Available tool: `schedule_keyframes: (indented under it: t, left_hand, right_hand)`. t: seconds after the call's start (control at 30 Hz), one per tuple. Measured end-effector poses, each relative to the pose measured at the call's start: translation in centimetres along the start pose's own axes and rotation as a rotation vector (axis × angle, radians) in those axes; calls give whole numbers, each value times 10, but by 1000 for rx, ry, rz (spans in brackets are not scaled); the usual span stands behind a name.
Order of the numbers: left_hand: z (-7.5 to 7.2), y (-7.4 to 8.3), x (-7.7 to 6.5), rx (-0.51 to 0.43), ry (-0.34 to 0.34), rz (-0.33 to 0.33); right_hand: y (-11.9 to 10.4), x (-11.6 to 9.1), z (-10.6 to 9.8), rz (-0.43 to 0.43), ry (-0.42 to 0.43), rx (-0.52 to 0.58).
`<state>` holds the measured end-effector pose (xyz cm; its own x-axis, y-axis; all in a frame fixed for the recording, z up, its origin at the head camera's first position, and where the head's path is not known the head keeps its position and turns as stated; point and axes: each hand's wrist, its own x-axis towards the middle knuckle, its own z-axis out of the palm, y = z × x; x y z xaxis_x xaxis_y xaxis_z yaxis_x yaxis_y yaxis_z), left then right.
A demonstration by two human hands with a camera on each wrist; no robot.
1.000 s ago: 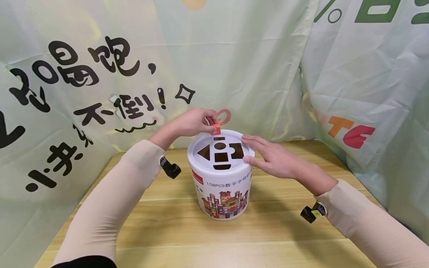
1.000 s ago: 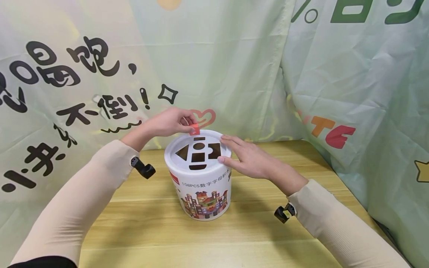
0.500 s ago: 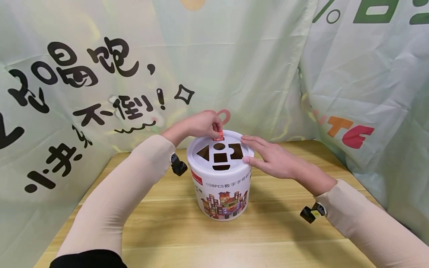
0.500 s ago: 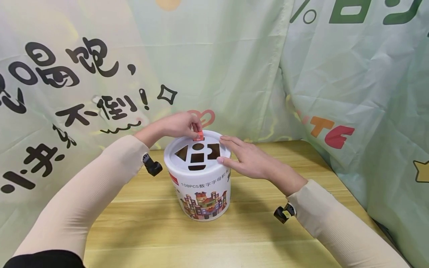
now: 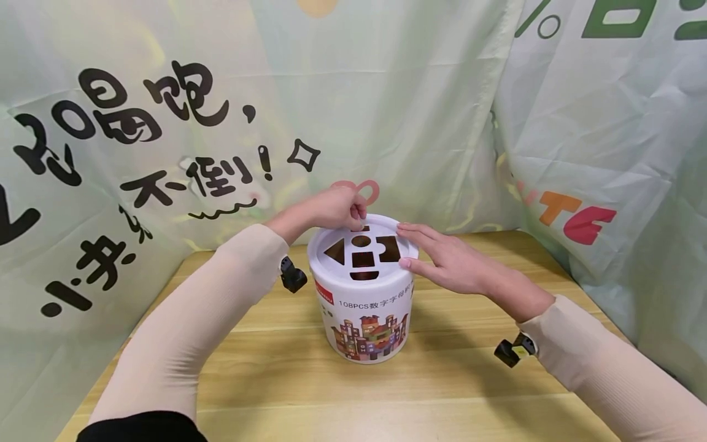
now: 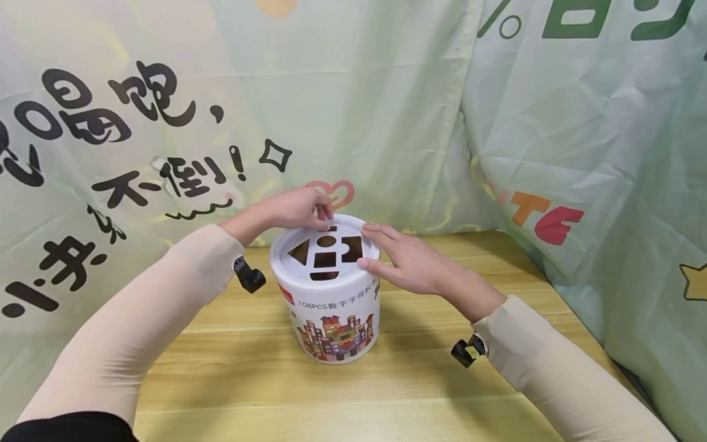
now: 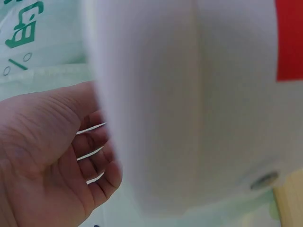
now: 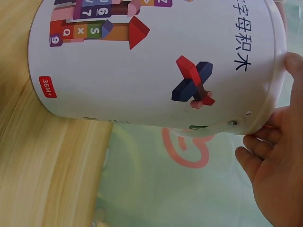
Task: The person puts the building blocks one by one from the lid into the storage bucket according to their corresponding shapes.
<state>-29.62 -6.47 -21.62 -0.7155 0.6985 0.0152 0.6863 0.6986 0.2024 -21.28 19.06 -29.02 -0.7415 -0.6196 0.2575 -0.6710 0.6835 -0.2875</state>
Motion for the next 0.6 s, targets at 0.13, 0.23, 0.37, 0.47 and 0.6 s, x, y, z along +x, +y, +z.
schedule_keyframes:
  t: [0.13,0.23,0.37,0.47,0.6]
  left_hand:
    - [-3,-6,-11,-68,43,8]
    - [-5,-10,-21,-88,69,-5]
    - [-3,-16,-36,-97,105,-7]
    - [-1,-21,-46,-131,132,-4]
    - [3,-28,-60,-165,179,-16]
  right_hand:
    - [1,1,0,-1,-3,-3]
    - [2,1,-1,-2,-6,1]
    - [3,1,-1,2,-18,26]
    - [5,0,-2,-14,-7,59]
    - [10,-2,-4,-49,30,83]
